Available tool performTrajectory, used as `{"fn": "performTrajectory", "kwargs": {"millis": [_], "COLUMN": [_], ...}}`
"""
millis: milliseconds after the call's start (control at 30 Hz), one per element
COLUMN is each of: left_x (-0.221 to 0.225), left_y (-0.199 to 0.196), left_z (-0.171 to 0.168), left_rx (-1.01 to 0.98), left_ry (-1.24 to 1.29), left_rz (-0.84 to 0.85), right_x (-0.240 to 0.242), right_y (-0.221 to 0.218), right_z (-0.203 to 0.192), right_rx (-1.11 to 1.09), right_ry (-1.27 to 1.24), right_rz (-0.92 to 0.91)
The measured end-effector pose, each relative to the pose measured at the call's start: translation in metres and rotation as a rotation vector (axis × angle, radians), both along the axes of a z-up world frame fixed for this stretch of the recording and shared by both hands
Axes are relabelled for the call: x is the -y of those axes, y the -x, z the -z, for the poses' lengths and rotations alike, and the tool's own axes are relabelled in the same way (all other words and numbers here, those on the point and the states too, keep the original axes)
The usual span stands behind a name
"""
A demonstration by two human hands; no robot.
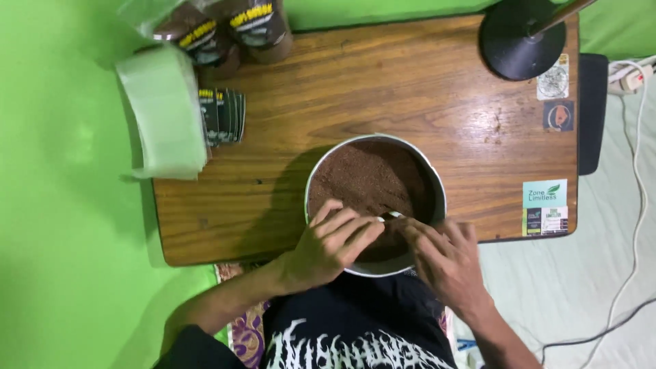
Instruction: Using a small spoon to remove small white impurities, possibly insect eggs, from a bowl of ground coffee.
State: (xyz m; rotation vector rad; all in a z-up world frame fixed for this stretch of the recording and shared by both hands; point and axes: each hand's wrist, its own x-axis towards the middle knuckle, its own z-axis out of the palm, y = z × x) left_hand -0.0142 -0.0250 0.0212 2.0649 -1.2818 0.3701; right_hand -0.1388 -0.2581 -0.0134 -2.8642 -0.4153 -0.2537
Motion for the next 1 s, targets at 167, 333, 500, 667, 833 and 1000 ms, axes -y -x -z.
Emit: {"fn": "performTrajectory", "kwargs": {"millis": [167, 333, 500, 667, 833, 1000], "left_x": [0.004, 0.009, 0.017, 0.018, 0.015, 0.014], "left_y": [0.011, 0.005, 0.003, 0.004, -0.01, -0.012], "left_z": [0.008, 0.005, 0.006, 0.003, -0.003, 0.008], "left_rx": [-0.019, -0.013, 0.022, -0.021, -0.125, 0.005], "left_ry": [-0.074, -0.174, -0.173, -0.082, -0.031, -0.123], "left_rz": [0.002, 0.02, 0.041, 0.087, 0.067, -0.007], "right_x": [-0.002, 0.0, 0.005, 0.01, 0.018, 0.011], "right_y": [0.003, 0.004, 0.013, 0.006, -0.004, -0.018], "right_z": [-0.008, -0.018, -0.01, -0.021, -0.022, -0.036], "right_rx": [0.039, 0.118, 0.144, 0.042, 0.043, 0.142], "right_ry": [-0.098, -0.185, -0.201, -0.078, 0.018, -0.124], "right_rz": [-0.048, -0.06, -0.014, 0.017, 0.11, 0.089]}}
